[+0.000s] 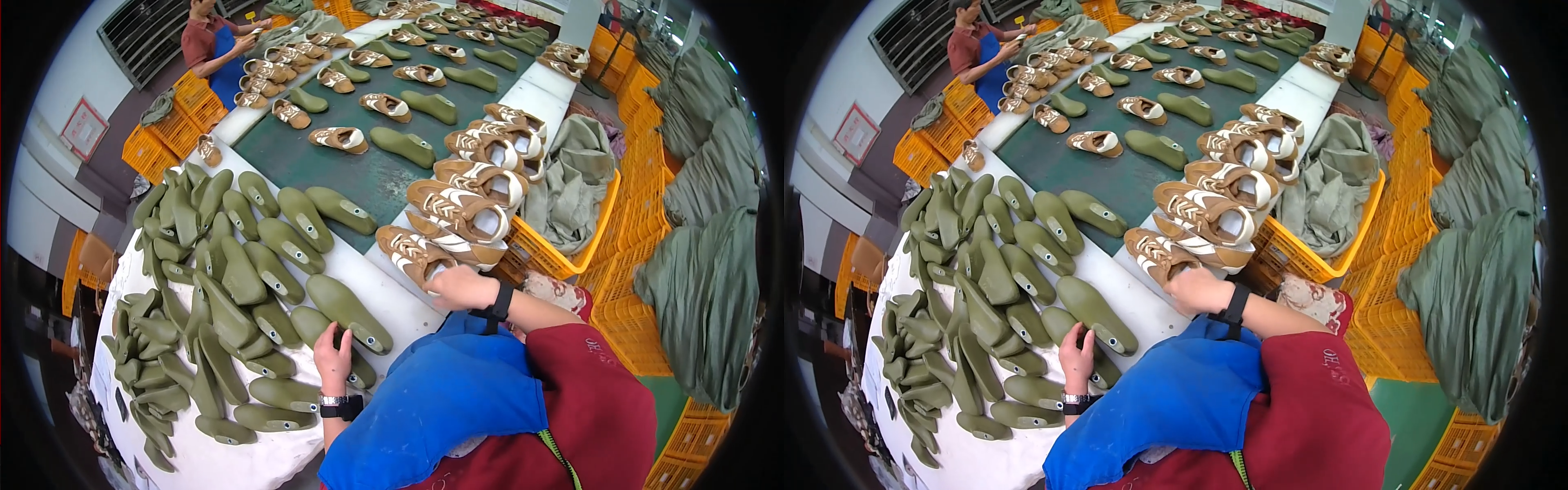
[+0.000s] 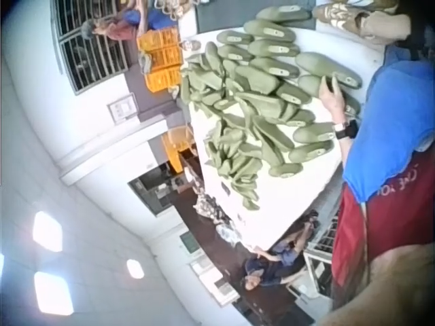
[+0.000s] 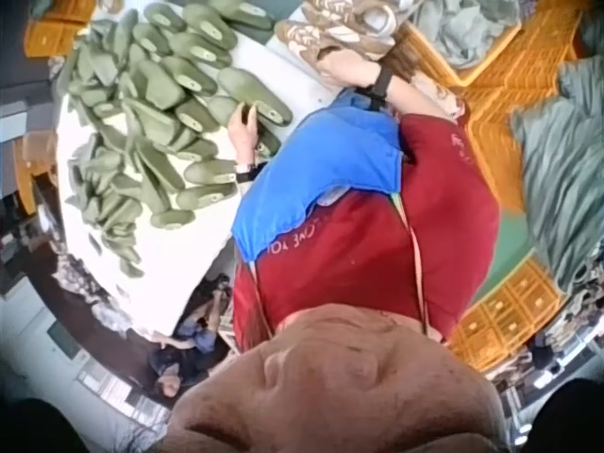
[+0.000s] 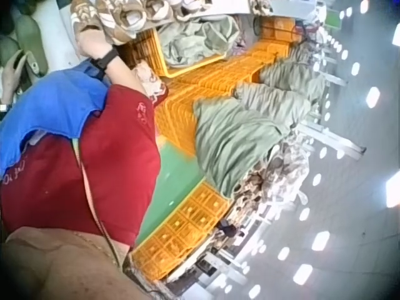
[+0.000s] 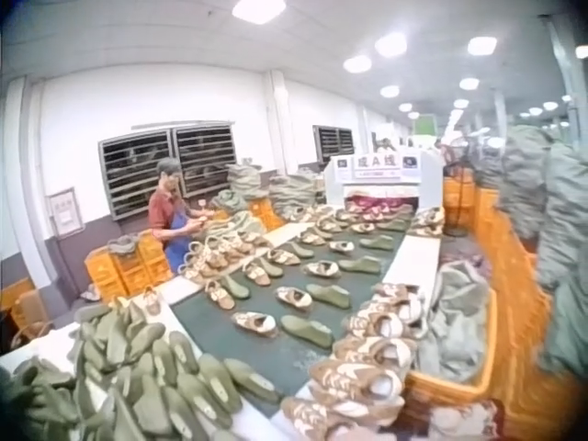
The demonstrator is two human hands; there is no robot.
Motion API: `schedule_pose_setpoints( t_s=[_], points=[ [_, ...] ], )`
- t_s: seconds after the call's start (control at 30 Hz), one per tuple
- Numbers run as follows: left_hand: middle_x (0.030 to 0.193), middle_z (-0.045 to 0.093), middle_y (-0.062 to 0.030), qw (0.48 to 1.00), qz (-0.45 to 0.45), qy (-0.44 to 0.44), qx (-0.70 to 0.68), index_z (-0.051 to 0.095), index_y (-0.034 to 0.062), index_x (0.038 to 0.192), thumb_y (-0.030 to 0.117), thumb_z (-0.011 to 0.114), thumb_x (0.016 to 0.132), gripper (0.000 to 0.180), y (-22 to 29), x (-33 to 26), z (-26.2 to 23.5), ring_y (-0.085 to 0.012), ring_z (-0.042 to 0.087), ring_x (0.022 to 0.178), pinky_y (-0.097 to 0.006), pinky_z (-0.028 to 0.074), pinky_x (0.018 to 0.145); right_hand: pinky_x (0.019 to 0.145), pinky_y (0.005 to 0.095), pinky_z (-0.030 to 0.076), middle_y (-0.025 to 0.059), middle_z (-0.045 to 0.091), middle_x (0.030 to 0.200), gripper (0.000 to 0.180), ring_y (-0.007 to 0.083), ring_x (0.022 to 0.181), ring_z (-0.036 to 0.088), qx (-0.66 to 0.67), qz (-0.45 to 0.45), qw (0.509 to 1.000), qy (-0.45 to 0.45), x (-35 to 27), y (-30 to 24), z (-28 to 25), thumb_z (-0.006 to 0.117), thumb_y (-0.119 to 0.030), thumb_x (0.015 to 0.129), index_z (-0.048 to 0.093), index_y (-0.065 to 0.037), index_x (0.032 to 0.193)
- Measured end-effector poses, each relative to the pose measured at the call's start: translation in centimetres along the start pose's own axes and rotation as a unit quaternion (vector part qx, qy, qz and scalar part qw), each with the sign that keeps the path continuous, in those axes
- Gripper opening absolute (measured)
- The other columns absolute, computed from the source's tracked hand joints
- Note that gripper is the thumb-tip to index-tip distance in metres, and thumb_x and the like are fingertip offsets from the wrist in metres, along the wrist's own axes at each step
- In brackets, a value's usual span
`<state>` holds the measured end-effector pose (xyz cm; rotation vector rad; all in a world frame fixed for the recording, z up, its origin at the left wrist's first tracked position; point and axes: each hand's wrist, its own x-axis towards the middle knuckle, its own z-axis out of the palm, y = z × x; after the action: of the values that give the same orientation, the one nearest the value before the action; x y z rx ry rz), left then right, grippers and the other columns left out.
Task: Organizing shoes and shoe lasts on a conveyor belt and workbench in a factory setting.
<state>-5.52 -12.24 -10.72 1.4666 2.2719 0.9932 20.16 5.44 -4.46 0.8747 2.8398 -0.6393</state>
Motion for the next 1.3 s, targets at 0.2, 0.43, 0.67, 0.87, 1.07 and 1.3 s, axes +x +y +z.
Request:
schedule_pose_setpoints(
  t_s=[0.2, 0.43, 0.67, 0.87, 1.07, 1.3],
  points=[
    [0.098, 0.061, -0.0191, 0.999, -0.028, 0.002, -0.015, 0.059, -0.0022, 0.103, 0.017, 0.061, 0.081, 0.030, -0.7, -0.5, 0.0, -0.0337, 0.058, 0.091, -0.039, 0.045, 0.081, 0.065, 0.0408, 0.050, 0.0121, 0.061, 0.079, 0.013, 0.0305, 0.076, 0.062, -0.067, 0.091, 0.976, 0.187, -2.7, 4.3, -4.7, 0.056, -0.012, 0.073, 0.062, -0.007, 0.084],
    [0.110, 0.056, -0.0210, 0.997, -0.020, 0.037, 0.062, 0.058, -0.0023, 0.104, 0.011, 0.061, 0.078, 0.029, 0.1, -0.6, 0.2, -0.0357, 0.053, 0.102, -0.040, 0.042, 0.089, 0.062, 0.0381, 0.049, 0.0097, 0.059, 0.083, 0.019, 0.0274, 0.074, 0.062, -0.206, 0.113, 0.968, 0.084, -4.4, 11.4, -4.2, 0.058, -0.009, 0.070, 0.064, -0.011, 0.088],
    [0.111, 0.054, -0.0172, 0.975, -0.044, 0.074, 0.203, 0.060, -0.0005, 0.101, 0.006, 0.061, 0.073, 0.029, 0.0, -1.0, 1.0, -0.0350, 0.049, 0.103, -0.039, 0.042, 0.089, 0.037, 0.0168, 0.032, -0.0043, 0.053, 0.064, 0.029, 0.0015, 0.042, 0.040, 0.567, 0.141, 0.772, 0.250, -5.1, 13.6, -9.1, 0.052, -0.035, 0.090, 0.062, -0.008, 0.089],
    [0.110, 0.055, -0.0158, 0.949, -0.099, 0.096, 0.284, 0.061, -0.0001, 0.097, 0.008, 0.063, 0.070, 0.028, 1.9, -0.3, 2.4, -0.0343, 0.051, 0.101, -0.040, 0.043, 0.087, 0.029, 0.0145, 0.028, -0.0041, 0.059, 0.060, 0.034, 0.0034, 0.031, 0.033, 0.957, 0.024, 0.272, 0.098, -3.6, 16.1, -7.0, 0.040, -0.037, 0.093, 0.061, -0.010, 0.095],
    [0.112, 0.055, -0.0160, 0.922, -0.206, 0.165, 0.283, 0.058, 0.0013, 0.103, 0.016, 0.063, 0.075, 0.032, 2.6, -1.1, 2.4, -0.0334, 0.053, 0.100, -0.039, 0.044, 0.086, 0.033, 0.0142, 0.025, -0.0041, 0.059, 0.065, 0.038, 0.0032, 0.034, 0.033, 0.896, 0.093, 0.421, 0.105, -1.5, 15.0, -9.2, 0.039, -0.041, 0.094, 0.060, -0.010, 0.096],
    [0.106, 0.057, -0.0137, 0.892, -0.269, 0.192, 0.309, 0.058, 0.0041, 0.102, 0.020, 0.063, 0.075, 0.033, 3.3, -0.1, 3.0, -0.0325, 0.060, 0.087, -0.040, 0.049, 0.075, 0.060, 0.0381, 0.048, 0.0136, 0.063, 0.074, 0.027, 0.0326, 0.069, 0.060, 0.182, -0.084, 0.977, 0.076, -0.7, 13.5, -7.3, 0.067, -0.031, 0.074, 0.062, -0.005, 0.080]
  ],
)
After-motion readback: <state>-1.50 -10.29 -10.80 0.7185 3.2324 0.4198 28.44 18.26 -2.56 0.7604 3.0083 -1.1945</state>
